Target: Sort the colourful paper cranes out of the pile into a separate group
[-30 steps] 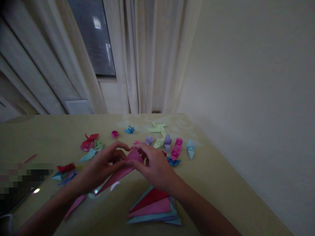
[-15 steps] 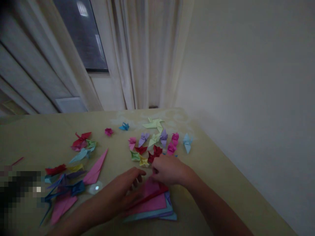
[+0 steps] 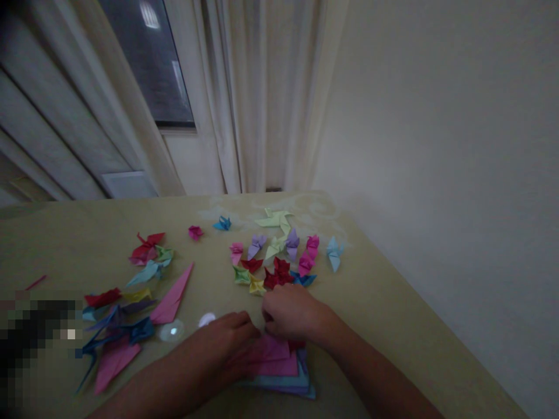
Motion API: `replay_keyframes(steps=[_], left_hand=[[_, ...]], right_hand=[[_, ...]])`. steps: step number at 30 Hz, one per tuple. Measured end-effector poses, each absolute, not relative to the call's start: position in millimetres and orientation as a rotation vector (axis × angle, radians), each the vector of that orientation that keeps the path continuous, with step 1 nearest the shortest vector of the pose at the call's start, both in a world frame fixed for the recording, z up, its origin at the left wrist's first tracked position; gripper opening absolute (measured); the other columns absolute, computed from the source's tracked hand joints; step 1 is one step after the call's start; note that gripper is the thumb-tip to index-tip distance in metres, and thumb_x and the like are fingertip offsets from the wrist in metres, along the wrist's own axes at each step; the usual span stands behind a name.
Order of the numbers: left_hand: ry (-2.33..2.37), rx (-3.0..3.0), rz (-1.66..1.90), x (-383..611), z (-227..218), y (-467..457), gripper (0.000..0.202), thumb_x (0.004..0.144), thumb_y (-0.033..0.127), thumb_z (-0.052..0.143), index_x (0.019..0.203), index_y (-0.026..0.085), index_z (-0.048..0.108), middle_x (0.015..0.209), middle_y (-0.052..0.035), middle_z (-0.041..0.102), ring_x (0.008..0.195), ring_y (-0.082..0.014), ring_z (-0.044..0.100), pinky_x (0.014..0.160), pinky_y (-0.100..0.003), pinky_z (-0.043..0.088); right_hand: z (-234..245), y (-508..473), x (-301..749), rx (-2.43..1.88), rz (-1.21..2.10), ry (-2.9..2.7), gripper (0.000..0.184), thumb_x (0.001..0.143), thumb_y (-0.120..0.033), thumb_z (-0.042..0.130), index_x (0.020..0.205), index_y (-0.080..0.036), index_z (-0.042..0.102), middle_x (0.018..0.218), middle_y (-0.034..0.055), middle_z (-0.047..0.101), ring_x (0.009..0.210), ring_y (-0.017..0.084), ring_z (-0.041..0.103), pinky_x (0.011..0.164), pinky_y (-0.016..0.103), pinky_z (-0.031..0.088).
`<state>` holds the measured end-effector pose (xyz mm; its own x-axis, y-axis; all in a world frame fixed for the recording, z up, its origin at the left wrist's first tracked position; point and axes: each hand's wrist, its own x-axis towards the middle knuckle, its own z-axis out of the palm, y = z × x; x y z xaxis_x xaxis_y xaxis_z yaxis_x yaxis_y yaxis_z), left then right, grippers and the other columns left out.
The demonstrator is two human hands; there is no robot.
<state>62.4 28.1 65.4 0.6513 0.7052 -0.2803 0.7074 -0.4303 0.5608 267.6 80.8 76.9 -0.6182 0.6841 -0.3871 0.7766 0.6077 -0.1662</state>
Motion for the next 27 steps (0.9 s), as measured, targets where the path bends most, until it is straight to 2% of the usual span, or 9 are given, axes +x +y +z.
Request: replay_keyframes(steps=[3, 6, 9, 12, 15, 19, 24, 27], left_hand=[[1.381, 2.218, -0.022, 30, 75, 54, 0.014, 0.096, 0.031, 0.063, 0.102, 0.023, 0.072, 0.112, -0.0104, 0.075, 0.105, -0.0297, 0.071, 0.088, -0.038, 0.052], [1.875, 2.238, -0.084, -14, 73, 83, 0.019, 0.097, 0.030, 0.058, 0.105, 0.019, 0.071, 0.115, -0.0168, 0.075, 0.107, -0.0339, 0.071, 0.088, -0.041, 0.051], [2.033, 2.193, -0.210, -52, 60, 105, 0.025, 0.098, 0.030, 0.053, 0.106, 0.013, 0.069, 0.108, -0.0207, 0.076, 0.101, -0.0342, 0.072, 0.085, -0.041, 0.051], [2.007, 2.140, -0.211, -73, 46, 116, 0.024, 0.094, 0.036, 0.055, 0.097, 0.015, 0.068, 0.101, -0.0189, 0.077, 0.092, -0.0319, 0.073, 0.077, -0.037, 0.049], [1.904, 2.067, -0.101, -77, 39, 119, 0.021, 0.086, 0.039, 0.061, 0.091, 0.019, 0.065, 0.095, -0.0134, 0.077, 0.087, -0.0293, 0.072, 0.070, -0.033, 0.046], [1.714, 1.951, -0.018, -72, 37, 118, 0.024, 0.079, 0.040, 0.062, 0.091, 0.019, 0.066, 0.091, -0.0081, 0.076, 0.084, -0.0271, 0.070, 0.068, -0.031, 0.046], [1.543, 1.927, 0.084, -68, 48, 116, 0.022, 0.081, 0.041, 0.063, 0.085, 0.020, 0.066, 0.080, -0.0023, 0.068, 0.078, -0.0223, 0.063, 0.066, -0.029, 0.043], [1.297, 1.842, 0.313, -57, 65, 108, 0.027, 0.089, 0.047, 0.067, 0.090, 0.020, 0.064, 0.078, 0.0012, 0.062, 0.074, -0.0177, 0.059, 0.063, -0.027, 0.042]], right_hand=[[81, 79, 267, 1.162, -0.561, 2.552, 0.014, 0.081, -0.025, 0.074, 0.089, -0.022, 0.086, 0.082, 0.0074, 0.081, 0.078, 0.025, 0.075, 0.058, 0.028, 0.034], [85, 79, 265, 1.198, -0.638, 2.547, 0.017, 0.083, -0.025, 0.075, 0.097, -0.023, 0.085, 0.089, 0.0064, 0.082, 0.083, 0.025, 0.076, 0.062, 0.027, 0.038], [84, 81, 262, 1.285, -0.623, 2.537, 0.022, 0.089, -0.027, 0.072, 0.108, -0.021, 0.082, 0.101, 0.0099, 0.082, 0.094, 0.028, 0.077, 0.069, 0.029, 0.043], [78, 84, 261, 1.344, -0.621, 2.554, 0.029, 0.093, -0.030, 0.071, 0.119, -0.020, 0.076, 0.112, 0.0127, 0.080, 0.104, 0.031, 0.076, 0.077, 0.032, 0.048], [71, 88, 262, 1.441, -0.569, 2.577, 0.039, 0.093, -0.028, 0.070, 0.131, -0.020, 0.070, 0.120, 0.0152, 0.077, 0.111, 0.033, 0.074, 0.085, 0.036, 0.050], [66, 90, 264, 1.488, -0.567, 2.635, 0.032, 0.095, -0.026, 0.068, 0.126, -0.019, 0.072, 0.120, 0.0131, 0.077, 0.111, 0.031, 0.073, 0.086, 0.034, 0.050], [69, 87, 259, 1.420, -0.881, 2.749, 0.020, 0.097, -0.029, 0.071, 0.113, -0.020, 0.077, 0.101, 0.0066, 0.079, 0.090, 0.022, 0.073, 0.076, 0.027, 0.047], [75, 84, 252, 1.441, -1.177, 2.885, 0.034, 0.099, -0.037, 0.073, 0.127, -0.018, 0.072, 0.113, 0.0086, 0.077, 0.088, 0.019, 0.072, 0.078, 0.028, 0.050]])
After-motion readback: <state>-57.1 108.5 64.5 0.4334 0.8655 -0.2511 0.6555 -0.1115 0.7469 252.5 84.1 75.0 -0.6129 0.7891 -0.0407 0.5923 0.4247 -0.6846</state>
